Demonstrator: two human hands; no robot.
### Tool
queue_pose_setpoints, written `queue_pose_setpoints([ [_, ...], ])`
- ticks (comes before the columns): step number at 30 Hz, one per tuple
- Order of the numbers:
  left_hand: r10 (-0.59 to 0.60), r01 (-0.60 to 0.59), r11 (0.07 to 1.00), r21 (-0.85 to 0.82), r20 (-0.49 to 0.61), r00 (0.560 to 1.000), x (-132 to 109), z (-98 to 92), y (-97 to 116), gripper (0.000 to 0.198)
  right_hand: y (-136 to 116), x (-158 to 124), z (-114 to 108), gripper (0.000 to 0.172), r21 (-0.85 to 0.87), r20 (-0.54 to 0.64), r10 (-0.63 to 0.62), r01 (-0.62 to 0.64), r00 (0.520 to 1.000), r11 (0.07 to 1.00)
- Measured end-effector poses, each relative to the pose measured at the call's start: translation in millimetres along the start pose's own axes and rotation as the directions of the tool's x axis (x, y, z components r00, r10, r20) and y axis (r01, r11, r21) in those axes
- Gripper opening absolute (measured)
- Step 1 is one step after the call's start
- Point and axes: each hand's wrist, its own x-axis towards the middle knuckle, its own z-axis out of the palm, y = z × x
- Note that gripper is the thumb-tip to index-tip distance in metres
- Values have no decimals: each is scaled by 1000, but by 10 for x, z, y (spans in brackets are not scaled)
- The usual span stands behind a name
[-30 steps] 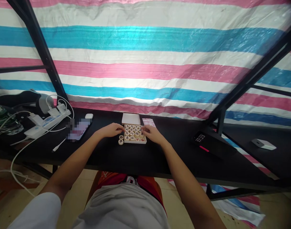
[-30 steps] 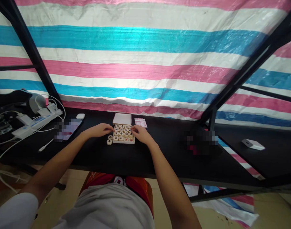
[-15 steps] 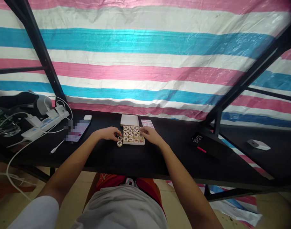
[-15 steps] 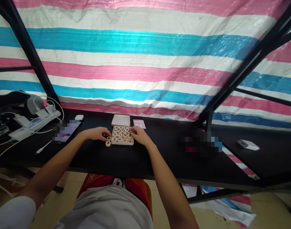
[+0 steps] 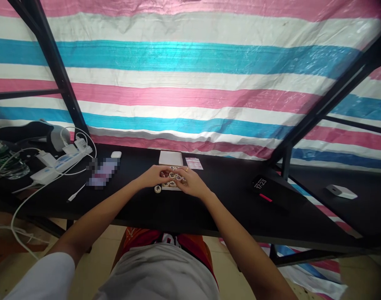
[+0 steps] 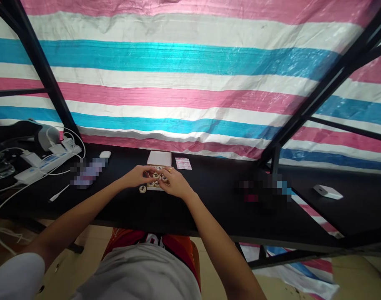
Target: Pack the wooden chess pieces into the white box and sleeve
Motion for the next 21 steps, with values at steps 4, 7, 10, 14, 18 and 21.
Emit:
queue_pose_setpoints([
  [4, 8, -9, 998, -65, -19, 1000, 21, 60, -17, 44, -27, -4, 18, 18, 67, -17, -18, 19, 1000, 998],
  [7, 23, -24, 998, -61, -6, 1000, 28, 66, -4, 45, -26, 5, -13, 11, 99, -34, 15, -11, 999, 995],
  [10, 44, -44, 997, -71, 7, 999, 13, 35, 40, 53, 0, 6, -61, 8, 88, -72, 42, -36, 997, 995],
  [14, 24, -20, 992, 126, -35, 999, -36, -158, 50, 41, 95, -23, -132, 9, 18, -11, 84, -84, 996, 996],
  [18, -195, 138, 935, 327, 147, 970, -90, -405, -54, 45, 137, -39, -145, 9, -99, 132, 98, -86, 986, 991],
  [21, -332, 209, 899, 385, 289, 898, -103, -433, -122, 45, 102, -24, -114, 11, -141, 226, 58, -27, 972, 990],
])
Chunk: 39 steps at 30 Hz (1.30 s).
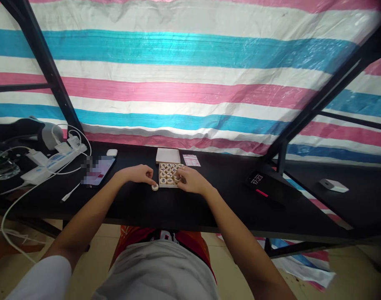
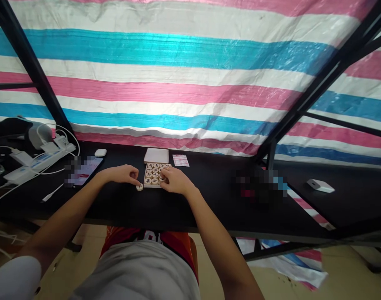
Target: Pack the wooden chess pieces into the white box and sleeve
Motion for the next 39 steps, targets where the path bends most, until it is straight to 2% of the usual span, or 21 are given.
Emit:
queue_pose_setpoints([
  [3, -9, 8, 1000, 8, 92, 996, 42, 69, 24, 46, -47, 21, 9, 6, -39, 28, -55, 56, 998, 998],
  [8, 32, -30, 999, -15, 122, 992, 72, 90, 46, 45, -76, 29, 14, 2, -9, 9, -95, 95, 995, 995],
  [14, 60, -57, 998, -27, 146, 987, 52, 56, 12, 45, 47, 28, 78, 13, 101, -146, 51, -37, 988, 994],
  [19, 87, -84, 996, -28, 162, 983, 71, 68, -3, 41, 180, 7, 51, 15, 130, -143, 198, -180, 970, 975],
  [21, 122, -108, 990, -93, 162, 979, 58, 51, 6, 39, 139, 1, 40, 16, 116, -159, 203, -186, 966, 976],
  [23, 189, -150, 963, -225, 161, 969, 33, 38, 46, 40, 33, 8, 59, 17, 77, -191, 126, -113, 974, 991],
  [26, 288, -214, 887, -410, 127, 949, -2, 56, 152, 42, -162, 36, 137, 21, 6, -209, -101, 105, 973, 994],
  [29, 319, -250, 850, -464, 74, 945, -2, 99, 246, 39, -260, 56, 200, 25, -30, -153, -250, 248, 956, 968],
  [34, 240, -251, 776, -578, -98, 966, 61, 141, 277, 43, -197, 42, 189, 22, -20, -160, -211, 211, 964, 977],
  [39, 235, -299, 739, -604, -185, 954, 135, 216, 263, 40, -200, 46, 179, 13, 55, -209, -146, 161, 967, 985],
])
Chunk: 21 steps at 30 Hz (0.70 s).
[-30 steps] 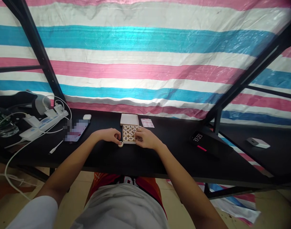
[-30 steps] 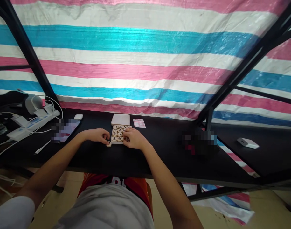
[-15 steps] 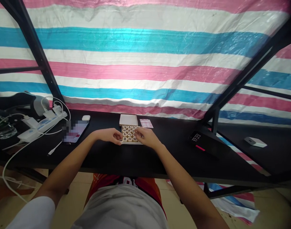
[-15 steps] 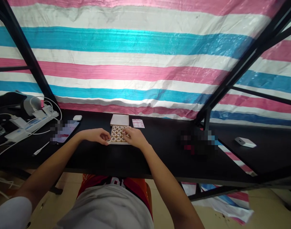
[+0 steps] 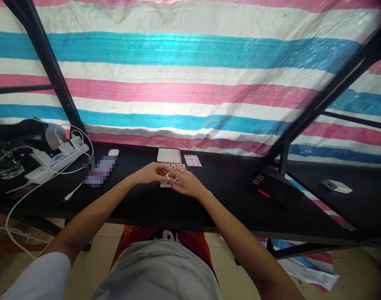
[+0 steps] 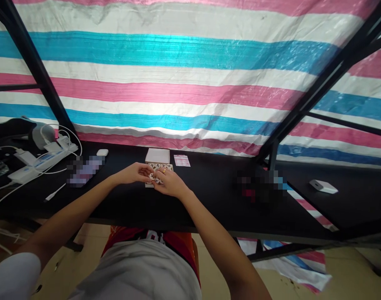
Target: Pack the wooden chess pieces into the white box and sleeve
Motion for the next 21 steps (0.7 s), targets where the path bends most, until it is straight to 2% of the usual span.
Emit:
queue_pose_setpoints([
  [3, 20, -20, 999, 33, -3, 1000, 19, 45, -32, 43, -12, 10, -42, 11, 40, -9, 64, -63, 998, 997],
  [6, 63, -49, 972, 231, -52, 997, 18, 70, -34, 56, 37, -7, -155, 17, 69, 20, 164, -165, 986, 984],
  [9, 199, -86, 856, 510, -172, 965, 4, 64, -52, 61, 151, -58, -301, 16, 56, 63, 270, -273, 961, 960],
  [11, 229, -82, 780, 620, -162, 960, 0, 49, -89, 58, 228, -93, -378, 12, 39, 104, 340, -346, 935, 938],
  [13, 194, -77, 744, 663, -105, 975, 3, 37, -139, 61, 279, -117, -415, 11, 45, 152, 388, -398, 909, 916],
  [17, 156, -87, 727, 681, -40, 987, 17, 24, -216, 69, 295, -130, -394, 12, 49, 250, 363, -386, 898, 921],
  [21, 156, -80, 723, 687, -50, 986, 18, 7, -248, 62, 291, -129, -358, 8, 12, 253, 290, -303, 923, 953],
])
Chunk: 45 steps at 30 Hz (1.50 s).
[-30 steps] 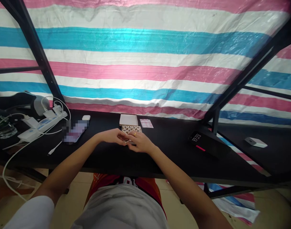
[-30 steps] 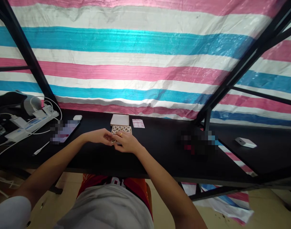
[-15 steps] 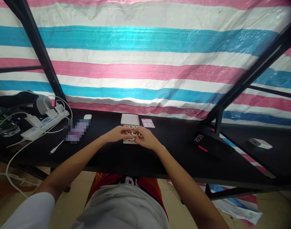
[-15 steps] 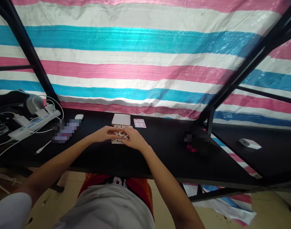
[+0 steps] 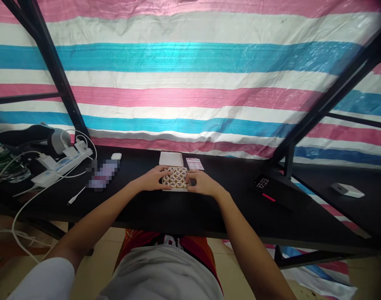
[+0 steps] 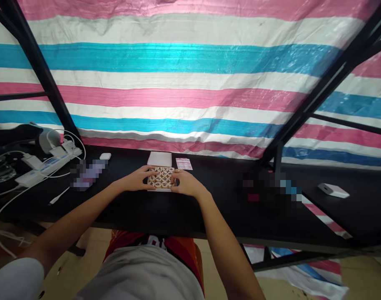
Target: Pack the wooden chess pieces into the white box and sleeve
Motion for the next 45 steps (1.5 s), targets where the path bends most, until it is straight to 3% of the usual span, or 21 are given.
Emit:
queue_pose_setpoints([
  [4, -8, 8, 1000, -7, 32, 999, -2, -7, -28, 58, 120, 31, 29, 16, 75, -97, 11, -4, 995, 997],
  [8, -47, 52, 997, -52, 92, 995, -5, -28, -29, 62, 420, 77, 148, 32, -22, -302, 257, -276, 918, 961],
  [11, -70, 79, 993, -83, 109, 992, -18, -47, -15, 62, 599, 110, 263, 47, -188, -225, 358, -401, 906, 896],
  [14, -62, 73, 993, -95, 117, 991, -29, -64, 0, 62, 619, 144, 315, 44, -275, -152, 410, -437, 899, 856],
  [25, -52, 65, 992, -104, 128, 990, -3, -98, -69, 61, 458, 96, 228, 53, -347, -285, 589, -654, 756, 673],
  [37, -66, 76, 995, -71, 140, 988, -21, -110, -53, 57, 442, 104, 205, 32, -364, -250, 566, -618, 785, 696],
  [45, -99, 104, 994, -33, 135, 986, -17, -103, -12, 71, 482, 93, 228, 33, -314, -356, 480, -586, 802, 747],
])
